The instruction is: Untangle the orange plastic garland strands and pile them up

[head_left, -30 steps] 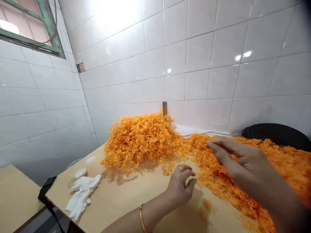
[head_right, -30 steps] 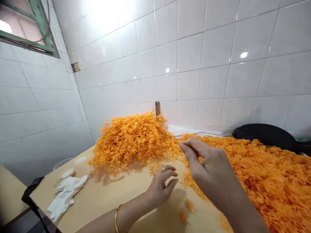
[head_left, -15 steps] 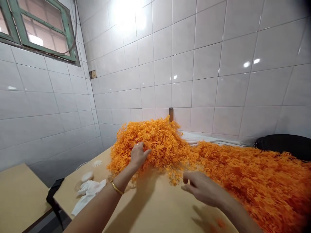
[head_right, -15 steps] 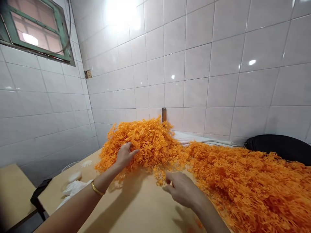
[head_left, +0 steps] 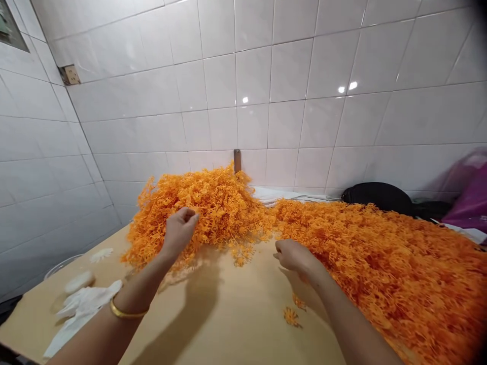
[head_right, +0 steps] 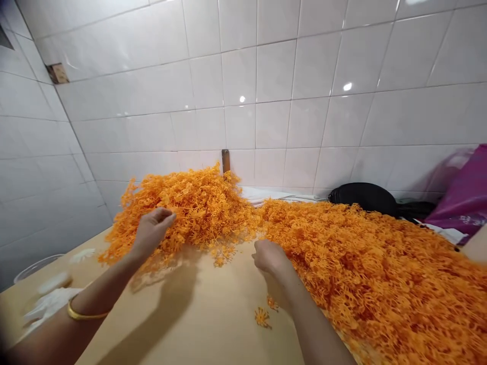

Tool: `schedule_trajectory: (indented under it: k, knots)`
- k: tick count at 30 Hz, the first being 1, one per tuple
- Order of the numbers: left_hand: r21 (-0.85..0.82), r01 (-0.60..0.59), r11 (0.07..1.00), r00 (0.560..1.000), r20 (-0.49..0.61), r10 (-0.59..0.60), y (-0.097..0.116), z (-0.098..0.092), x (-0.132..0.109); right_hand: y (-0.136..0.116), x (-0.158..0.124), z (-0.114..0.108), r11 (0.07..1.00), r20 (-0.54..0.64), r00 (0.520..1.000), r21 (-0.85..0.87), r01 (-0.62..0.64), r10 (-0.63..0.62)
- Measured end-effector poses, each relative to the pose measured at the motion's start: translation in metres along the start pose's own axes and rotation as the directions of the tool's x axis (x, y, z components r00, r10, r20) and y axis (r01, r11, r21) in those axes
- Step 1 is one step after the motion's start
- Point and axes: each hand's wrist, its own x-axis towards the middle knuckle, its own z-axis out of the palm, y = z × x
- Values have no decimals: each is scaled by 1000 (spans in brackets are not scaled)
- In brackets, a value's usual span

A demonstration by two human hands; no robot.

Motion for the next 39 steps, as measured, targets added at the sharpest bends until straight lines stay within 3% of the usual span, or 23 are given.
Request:
schedule_trajectory:
  k: [3,5,7,14,18,22,27,33,39]
  knots:
    - [300,-282,911,958,37,285,11,19,-23,-1,2,3,998,-62,997,51,48,-45]
    - [368,-435,822,897,96,432,14,34,-34,-2,3,7,995,-125,990,75,70,-60]
    - [376,-504,777,862,161,481,14,50,-36,-5,5,11,993,-197,979,88,79,-61]
    - [533,-465,707,883,215,418,12,97,-8,-24,44,12,992,-345,936,71,99,-69]
    - [595,-521,612,853,330,404,15,100,12,-34,78,16,997,-344,938,38,61,-44]
    - [626,-535,567,842,449,299,3,99,27,-39,94,33,999,-313,950,-19,-32,25]
    - [639,-532,556,841,476,258,-7,103,37,-33,89,39,989,-345,939,-139,-45,-5]
    - [622,-520,585,839,500,215,-8,108,50,-26,71,12,945,-368,914,-325,46,-171]
    - [612,-496,616,850,486,201,-13,112,52,-35,53,-6,896,-388,879,-435,89,-275]
